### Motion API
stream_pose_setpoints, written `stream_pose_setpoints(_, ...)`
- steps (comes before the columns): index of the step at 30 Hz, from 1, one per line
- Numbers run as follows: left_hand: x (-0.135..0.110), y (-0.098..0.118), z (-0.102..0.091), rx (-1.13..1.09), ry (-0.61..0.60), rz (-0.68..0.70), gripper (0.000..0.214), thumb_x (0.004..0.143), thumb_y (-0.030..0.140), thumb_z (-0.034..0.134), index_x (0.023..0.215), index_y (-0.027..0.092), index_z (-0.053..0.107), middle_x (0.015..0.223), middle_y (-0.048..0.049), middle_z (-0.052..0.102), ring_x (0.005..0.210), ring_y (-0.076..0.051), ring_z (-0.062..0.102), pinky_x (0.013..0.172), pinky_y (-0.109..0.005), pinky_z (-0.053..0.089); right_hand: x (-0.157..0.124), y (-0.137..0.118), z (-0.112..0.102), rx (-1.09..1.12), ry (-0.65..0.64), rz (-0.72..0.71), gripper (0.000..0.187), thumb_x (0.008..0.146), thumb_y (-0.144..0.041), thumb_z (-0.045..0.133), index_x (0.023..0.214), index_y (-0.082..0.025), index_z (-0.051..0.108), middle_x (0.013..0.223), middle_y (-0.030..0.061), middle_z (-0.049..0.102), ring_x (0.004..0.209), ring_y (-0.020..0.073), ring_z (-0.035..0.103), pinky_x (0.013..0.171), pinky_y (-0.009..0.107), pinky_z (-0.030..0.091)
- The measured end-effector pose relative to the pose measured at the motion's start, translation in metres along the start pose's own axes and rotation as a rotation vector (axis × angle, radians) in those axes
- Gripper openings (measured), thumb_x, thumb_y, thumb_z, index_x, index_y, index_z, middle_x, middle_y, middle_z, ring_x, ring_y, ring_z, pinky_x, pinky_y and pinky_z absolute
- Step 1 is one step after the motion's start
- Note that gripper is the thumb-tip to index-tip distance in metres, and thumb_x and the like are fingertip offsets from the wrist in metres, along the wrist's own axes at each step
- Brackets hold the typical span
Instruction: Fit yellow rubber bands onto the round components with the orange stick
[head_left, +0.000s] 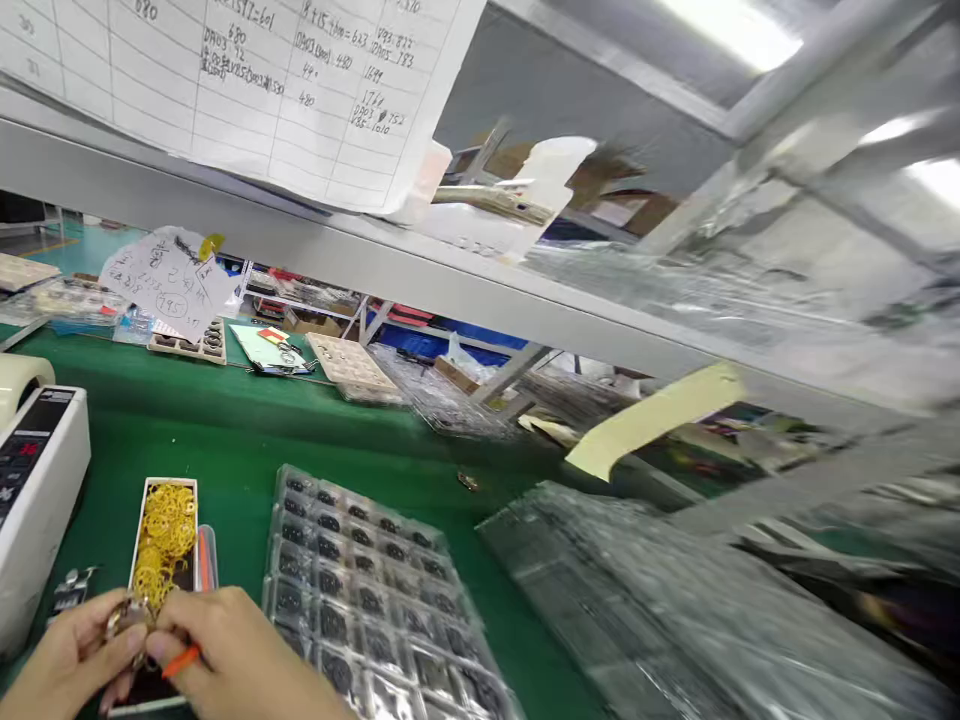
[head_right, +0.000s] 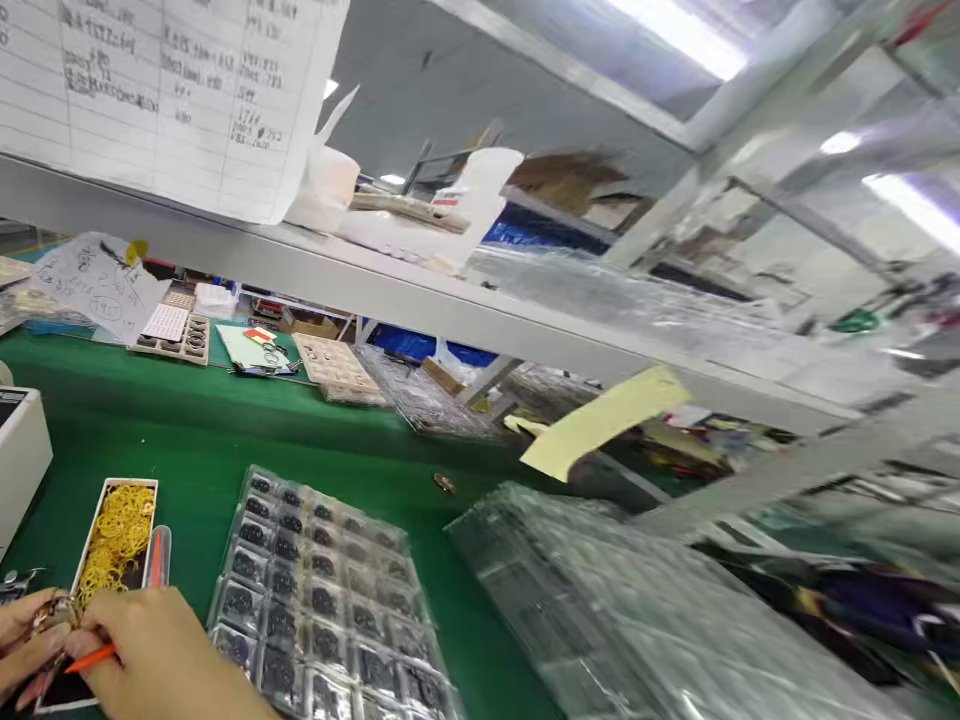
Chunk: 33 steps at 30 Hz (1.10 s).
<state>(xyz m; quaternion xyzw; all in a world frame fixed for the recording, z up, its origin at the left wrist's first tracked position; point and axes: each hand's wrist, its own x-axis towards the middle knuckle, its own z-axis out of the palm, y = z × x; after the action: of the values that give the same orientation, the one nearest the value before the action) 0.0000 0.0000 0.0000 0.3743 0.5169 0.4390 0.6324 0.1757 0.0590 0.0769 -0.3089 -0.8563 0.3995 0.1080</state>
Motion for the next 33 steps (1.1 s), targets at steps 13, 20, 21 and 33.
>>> stream_pose_setpoints(13, -0.002, 0.022, 0.015, -0.023, 0.087, 0.015, 0.058, 0.055, 0.069, 0.076, 0.069, 0.014, 0.065, 0.044, 0.0026, 0.052, 0.039, -0.006, 0.04, 0.039, -0.016, 0.034, 0.008, 0.003, 0.017, -0.079, 0.183, 0.127, 0.022, 0.074, -0.017, 0.058, 0.063, -0.02, 0.039, 0.06, -0.0056, 0.044, 0.055, 0.0092, 0.035, 0.054, 0.022, 0.022)
stream_pose_setpoints(20, 0.007, 0.013, 0.004, -0.041, 0.051, 0.049, 0.057, 0.057, 0.068, 0.076, 0.067, 0.013, 0.066, 0.048, 0.0001, 0.056, 0.041, -0.007, 0.044, 0.039, -0.016, 0.037, 0.008, 0.001, 0.015, -0.119, 0.248, 0.09, 0.025, 0.079, -0.019, 0.054, 0.062, -0.02, 0.036, 0.059, -0.0054, 0.046, 0.053, 0.0091, 0.037, 0.053, 0.022, 0.021)
stream_pose_setpoints(21, 0.009, 0.01, 0.002, -0.034, 0.038, 0.056, 0.057, 0.058, 0.069, 0.075, 0.067, 0.013, 0.066, 0.047, 0.0001, 0.055, 0.041, -0.007, 0.044, 0.038, -0.016, 0.036, 0.008, 0.001, 0.016, -0.126, 0.249, 0.089, 0.025, 0.079, -0.019, 0.055, 0.063, -0.02, 0.036, 0.059, -0.0053, 0.047, 0.053, 0.0093, 0.038, 0.053, 0.022, 0.022)
stream_pose_setpoints(33, 0.007, 0.014, 0.001, 0.065, 0.158, 0.166, 0.054, 0.062, 0.067, 0.072, 0.073, 0.015, 0.064, 0.053, 0.001, 0.057, 0.047, -0.011, 0.05, 0.046, -0.021, 0.044, 0.012, 0.008, 0.021, -0.037, 0.27, 0.092, 0.017, 0.082, -0.023, 0.048, 0.067, -0.021, 0.042, 0.065, -0.0021, 0.052, 0.058, 0.0119, 0.041, 0.056, 0.025, 0.024)
